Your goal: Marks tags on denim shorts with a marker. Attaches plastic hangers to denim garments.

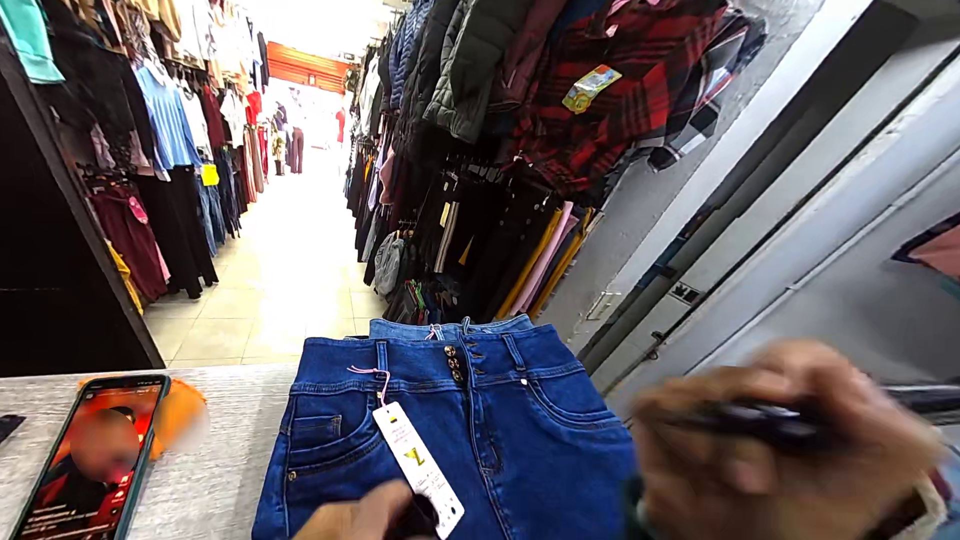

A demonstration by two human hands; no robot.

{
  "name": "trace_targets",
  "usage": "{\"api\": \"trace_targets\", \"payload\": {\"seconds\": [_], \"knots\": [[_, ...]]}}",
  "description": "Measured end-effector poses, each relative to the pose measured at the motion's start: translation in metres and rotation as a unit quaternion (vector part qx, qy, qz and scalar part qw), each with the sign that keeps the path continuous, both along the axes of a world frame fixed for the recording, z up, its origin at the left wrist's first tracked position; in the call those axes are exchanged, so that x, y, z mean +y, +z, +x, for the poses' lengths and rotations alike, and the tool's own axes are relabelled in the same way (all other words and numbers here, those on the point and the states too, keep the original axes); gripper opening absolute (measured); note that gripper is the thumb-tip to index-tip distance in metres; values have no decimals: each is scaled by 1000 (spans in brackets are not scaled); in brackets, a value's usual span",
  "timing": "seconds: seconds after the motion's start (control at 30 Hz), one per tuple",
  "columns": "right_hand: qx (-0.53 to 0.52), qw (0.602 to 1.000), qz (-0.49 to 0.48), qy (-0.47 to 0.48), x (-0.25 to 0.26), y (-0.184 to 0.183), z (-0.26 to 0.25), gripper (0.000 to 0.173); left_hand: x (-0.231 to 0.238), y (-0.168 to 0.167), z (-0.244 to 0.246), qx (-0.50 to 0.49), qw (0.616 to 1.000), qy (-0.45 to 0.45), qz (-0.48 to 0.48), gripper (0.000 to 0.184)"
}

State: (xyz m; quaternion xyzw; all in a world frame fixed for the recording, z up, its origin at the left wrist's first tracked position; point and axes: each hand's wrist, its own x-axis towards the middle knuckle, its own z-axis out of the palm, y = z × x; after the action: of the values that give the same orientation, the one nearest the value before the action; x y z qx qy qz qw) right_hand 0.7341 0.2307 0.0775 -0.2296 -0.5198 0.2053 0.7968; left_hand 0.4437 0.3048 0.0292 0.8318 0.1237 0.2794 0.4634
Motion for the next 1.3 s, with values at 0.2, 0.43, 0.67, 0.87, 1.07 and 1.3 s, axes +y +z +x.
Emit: {"api": "trace_targets", "payload": {"seconds": [0.2,0.43,0.67,0.87,1.07,1.3], "knots": [[-591,744,-254,-178,53,-56,-77,39,12,8,-5,-78,993,36,85,35],[-608,712,-304,-178,58,-62,-77,43,15,-1,-13,-144,970,60,184,32],[-609,698,-343,-156,66,-72,-68,51,19,-19,-4,-87,967,41,236,22],[-548,768,-254,-211,71,-67,-46,32,24,-5,-9,-109,993,46,9,22],[-484,811,-309,-112,75,-63,-47,31,38,-29,7,-100,924,196,313,29],[-263,923,-281,7,61,-41,-27,24,18,-40,12,126,951,85,270,40]]}}
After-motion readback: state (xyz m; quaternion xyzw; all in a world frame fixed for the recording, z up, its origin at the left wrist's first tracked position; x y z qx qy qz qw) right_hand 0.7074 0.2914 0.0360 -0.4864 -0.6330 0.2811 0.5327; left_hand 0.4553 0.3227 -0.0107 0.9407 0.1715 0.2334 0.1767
